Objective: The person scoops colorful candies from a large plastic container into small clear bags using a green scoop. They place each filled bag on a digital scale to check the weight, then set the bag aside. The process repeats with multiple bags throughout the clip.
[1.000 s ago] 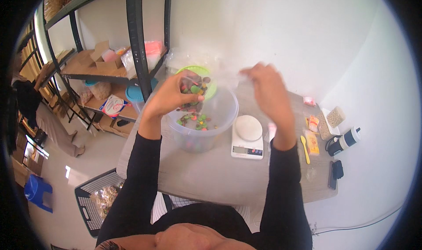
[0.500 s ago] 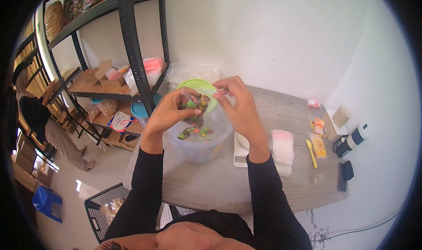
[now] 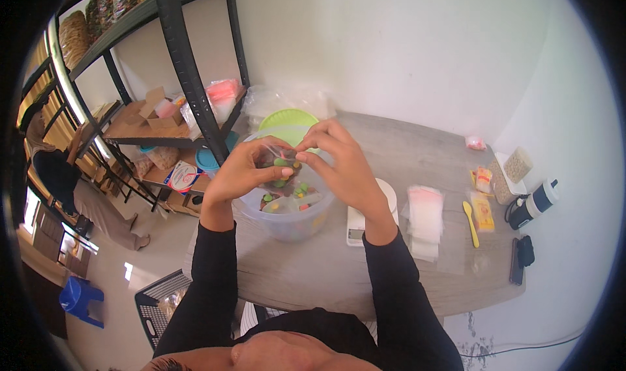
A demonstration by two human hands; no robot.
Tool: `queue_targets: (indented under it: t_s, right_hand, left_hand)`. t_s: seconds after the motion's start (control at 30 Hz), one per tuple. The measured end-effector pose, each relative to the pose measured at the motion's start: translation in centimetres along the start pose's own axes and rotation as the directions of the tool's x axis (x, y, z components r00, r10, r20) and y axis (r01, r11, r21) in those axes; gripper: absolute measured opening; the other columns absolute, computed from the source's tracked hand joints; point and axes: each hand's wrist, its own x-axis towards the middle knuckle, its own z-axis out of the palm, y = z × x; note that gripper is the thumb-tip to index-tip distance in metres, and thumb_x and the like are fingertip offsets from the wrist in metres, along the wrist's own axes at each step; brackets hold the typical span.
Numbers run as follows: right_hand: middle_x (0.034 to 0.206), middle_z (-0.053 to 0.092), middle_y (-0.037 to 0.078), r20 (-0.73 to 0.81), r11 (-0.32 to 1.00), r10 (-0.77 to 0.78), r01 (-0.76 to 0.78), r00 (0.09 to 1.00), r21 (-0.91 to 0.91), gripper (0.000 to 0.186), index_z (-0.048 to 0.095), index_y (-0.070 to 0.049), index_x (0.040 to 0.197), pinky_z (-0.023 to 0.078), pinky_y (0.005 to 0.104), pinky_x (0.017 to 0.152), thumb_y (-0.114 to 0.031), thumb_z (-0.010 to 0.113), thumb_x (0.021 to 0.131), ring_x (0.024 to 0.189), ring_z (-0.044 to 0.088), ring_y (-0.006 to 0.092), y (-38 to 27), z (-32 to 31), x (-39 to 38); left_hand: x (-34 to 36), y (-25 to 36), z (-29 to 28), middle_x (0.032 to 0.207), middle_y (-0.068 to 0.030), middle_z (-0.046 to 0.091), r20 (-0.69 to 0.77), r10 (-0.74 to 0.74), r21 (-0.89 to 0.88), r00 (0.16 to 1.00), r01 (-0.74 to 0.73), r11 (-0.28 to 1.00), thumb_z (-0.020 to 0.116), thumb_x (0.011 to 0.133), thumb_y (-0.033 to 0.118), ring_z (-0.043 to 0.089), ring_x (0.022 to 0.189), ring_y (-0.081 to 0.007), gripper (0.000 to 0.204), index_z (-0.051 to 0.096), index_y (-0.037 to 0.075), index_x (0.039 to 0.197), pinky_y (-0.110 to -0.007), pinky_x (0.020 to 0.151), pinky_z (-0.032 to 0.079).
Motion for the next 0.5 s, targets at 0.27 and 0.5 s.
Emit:
queue_targets:
  t_s: [0.27,0.5]
  right_hand:
    - [0.112,0.058,0.011,0.004,0.999,-0.021,0.021,1.000,-0.027,0.011,0.066,-0.001,0.096,0.049,0.0374,0.093,-0.011,0.069,0.096,0.104,0.061,0.0279,0.17,-0.07,0.07]
    - [0.117,0.058,0.009,0.025,0.999,0.019,-0.019,1.000,-0.033,0.008,0.072,-0.002,0.102,0.049,0.0349,0.095,-0.003,0.068,0.094,0.111,0.060,0.0233,0.24,-0.23,-0.06]
  left_hand:
    - [0.27,-0.86,0.91,0.086,-0.0016,0.069,-0.063,0.094,-0.073,0.994,-0.099,0.992,0.086,0.084,0.018,0.059,0.072,-0.0064,0.036,0.070,0.001,0.112,-0.024,0.064,0.049]
    - [0.20,-0.82,0.75,0.080,0.0008,0.066,-0.030,0.063,-0.007,0.998,-0.063,0.998,0.090,0.080,0.017,0.055,0.070,-0.0049,0.037,0.071,0.002,0.108,-0.025,0.056,0.044]
